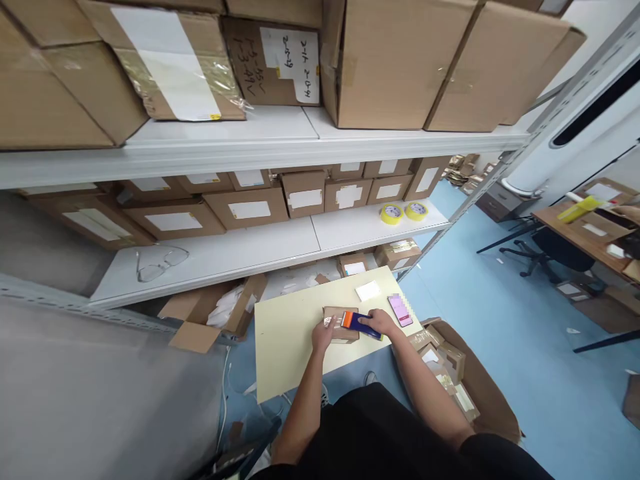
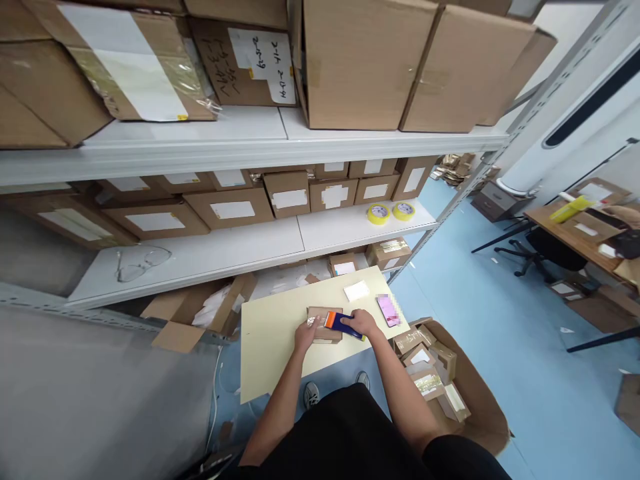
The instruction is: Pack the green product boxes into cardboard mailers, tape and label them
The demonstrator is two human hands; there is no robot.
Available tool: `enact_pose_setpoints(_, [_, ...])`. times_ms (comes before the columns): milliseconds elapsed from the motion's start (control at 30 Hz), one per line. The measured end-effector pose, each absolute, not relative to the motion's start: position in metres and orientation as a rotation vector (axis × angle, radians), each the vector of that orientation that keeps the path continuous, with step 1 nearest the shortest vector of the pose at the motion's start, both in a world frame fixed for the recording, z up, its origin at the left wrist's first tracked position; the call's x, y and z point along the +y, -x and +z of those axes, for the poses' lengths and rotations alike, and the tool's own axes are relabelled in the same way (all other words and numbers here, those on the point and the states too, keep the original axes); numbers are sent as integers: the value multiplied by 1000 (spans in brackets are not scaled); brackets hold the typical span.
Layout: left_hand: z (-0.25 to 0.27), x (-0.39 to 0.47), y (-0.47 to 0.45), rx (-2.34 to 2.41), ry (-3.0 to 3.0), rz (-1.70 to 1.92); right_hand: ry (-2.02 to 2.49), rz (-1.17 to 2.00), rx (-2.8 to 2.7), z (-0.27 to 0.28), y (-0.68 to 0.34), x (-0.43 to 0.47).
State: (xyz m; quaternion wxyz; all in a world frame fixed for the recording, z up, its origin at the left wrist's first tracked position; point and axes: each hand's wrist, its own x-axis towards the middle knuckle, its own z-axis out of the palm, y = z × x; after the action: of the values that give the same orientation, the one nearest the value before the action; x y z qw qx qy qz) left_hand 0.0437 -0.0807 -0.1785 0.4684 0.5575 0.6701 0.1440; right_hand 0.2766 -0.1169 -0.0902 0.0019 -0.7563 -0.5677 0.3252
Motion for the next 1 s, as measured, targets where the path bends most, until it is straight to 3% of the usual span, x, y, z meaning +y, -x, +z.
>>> enact_pose_setpoints(500, [-195, -74, -64, 1599, -1309, 364, 2387, 1038, -1547, -96, -412, -176])
enact_pose_setpoints(733, [-196, -53, -15, 1483, -947, 445, 2342, 1018, -1687, -112, -328, -135])
enact_pose_setpoints(1000, [-183, -37, 52, 1909, -1314, 405, 2319, 1044, -1864, -110, -206, -87])
